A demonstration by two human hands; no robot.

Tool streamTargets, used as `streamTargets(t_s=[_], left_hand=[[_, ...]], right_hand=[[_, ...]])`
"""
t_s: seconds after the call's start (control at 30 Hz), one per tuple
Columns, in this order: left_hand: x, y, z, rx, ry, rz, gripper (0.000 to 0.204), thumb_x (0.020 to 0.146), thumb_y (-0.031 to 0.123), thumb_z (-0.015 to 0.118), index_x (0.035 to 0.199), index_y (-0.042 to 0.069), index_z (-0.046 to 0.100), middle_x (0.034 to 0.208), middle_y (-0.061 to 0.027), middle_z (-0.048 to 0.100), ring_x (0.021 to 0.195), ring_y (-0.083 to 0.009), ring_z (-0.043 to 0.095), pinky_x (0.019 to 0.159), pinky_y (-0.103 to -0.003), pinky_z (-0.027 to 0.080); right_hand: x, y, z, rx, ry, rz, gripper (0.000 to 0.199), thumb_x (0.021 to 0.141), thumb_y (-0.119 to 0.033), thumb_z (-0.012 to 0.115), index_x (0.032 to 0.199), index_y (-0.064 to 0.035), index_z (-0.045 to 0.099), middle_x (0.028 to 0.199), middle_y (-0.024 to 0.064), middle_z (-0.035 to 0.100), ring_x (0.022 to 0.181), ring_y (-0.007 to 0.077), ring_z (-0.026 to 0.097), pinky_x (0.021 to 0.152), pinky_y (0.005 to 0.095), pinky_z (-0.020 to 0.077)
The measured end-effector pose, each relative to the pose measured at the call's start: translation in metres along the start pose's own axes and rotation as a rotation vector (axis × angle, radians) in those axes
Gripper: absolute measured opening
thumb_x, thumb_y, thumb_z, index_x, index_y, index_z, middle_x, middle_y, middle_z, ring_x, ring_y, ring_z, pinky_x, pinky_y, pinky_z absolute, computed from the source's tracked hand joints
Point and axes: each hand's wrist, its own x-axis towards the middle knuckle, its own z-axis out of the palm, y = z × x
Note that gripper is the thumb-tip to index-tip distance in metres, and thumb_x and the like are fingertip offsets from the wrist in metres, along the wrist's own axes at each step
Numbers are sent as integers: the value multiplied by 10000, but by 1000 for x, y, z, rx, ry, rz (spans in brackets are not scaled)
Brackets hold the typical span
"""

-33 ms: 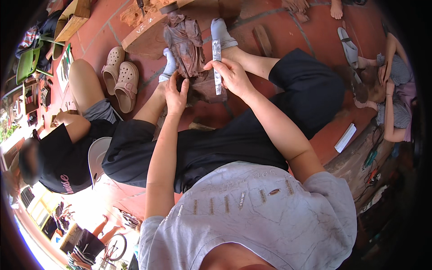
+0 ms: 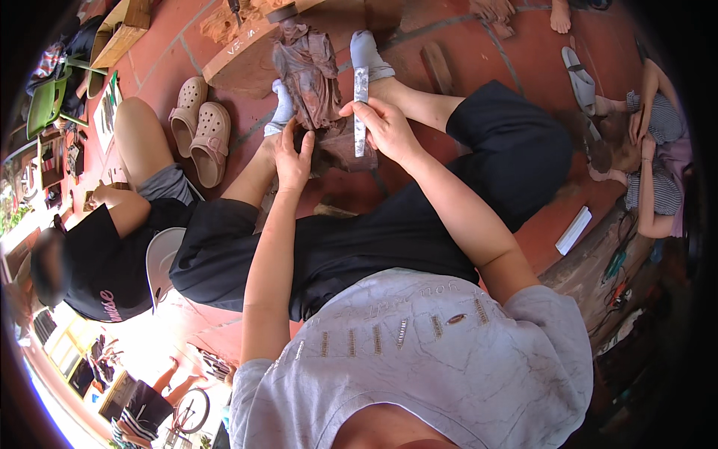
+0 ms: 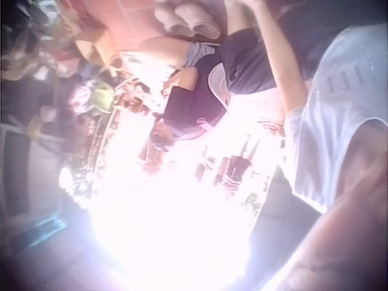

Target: The person carves a wooden sculpture using a chisel and a sanding block. They hold the sculpture with their left hand and use the chisel with their right hand to shape the wood, then switch to a sanding block to smooth the surface.

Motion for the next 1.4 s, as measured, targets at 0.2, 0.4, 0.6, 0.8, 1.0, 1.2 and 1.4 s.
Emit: streamTargets(t_s=[0.2,0.4,0.6,0.8,1.0,1.2,1.4], left_hand=[[0,4,-6,-59,8,-46,557,971,285,652,1422,7,480,1282,-256,560,1210,-416,535,1032,-477,437],[0,68,-40,-132,205,46,530,895,123,696,1385,24,518,1272,-214,565,1173,-376,553,1020,-457,445],[-16,159,-32,-297,-50,373,578,817,103,753,1370,101,588,1360,-193,528,1247,-384,539,1056,-464,459],[-5,163,-7,-179,-78,465,754,729,78,807,1430,101,529,1521,-261,366,1408,-446,399,1136,-504,395],[-5,160,2,-110,-101,441,798,703,78,805,1445,162,525,1539,-277,326,1424,-490,351,1153,-542,369],[12,160,9,-108,-97,465,754,723,73,780,1431,171,543,1539,-276,324,1429,-506,333,1157,-548,365],[7,155,11,-73,-95,482,667,742,81,762,1380,164,587,1511,-274,361,1427,-496,345,1154,-528,377]], right_hand=[[9,-6,2,277,123,30,218,1026,-204,616,1117,-17,683,801,35,654,615,97,655,580,236,560],[5,-34,-26,-126,108,-184,197,920,-33,708,824,-27,536,872,40,625,767,100,667,671,256,563],[45,-69,-33,-838,-149,-765,154,854,-164,762,877,-48,662,1215,130,625,1136,302,571,972,414,462],[76,-58,-24,-929,-275,-786,151,776,-168,830,840,-91,717,1566,161,404,1441,370,361,1165,466,338],[82,-48,-23,-845,-320,-776,156,779,-173,834,851,-90,724,1587,139,377,1444,361,367,1154,464,366],[81,-62,-25,-718,-365,-548,112,784,-25,796,828,-42,695,1532,128,445,1330,285,506,1044,362,476],[92,-52,-31,-860,-386,-817,171,766,-102,830,838,-65,680,1504,142,479,1315,332,509,1060,414,474]])
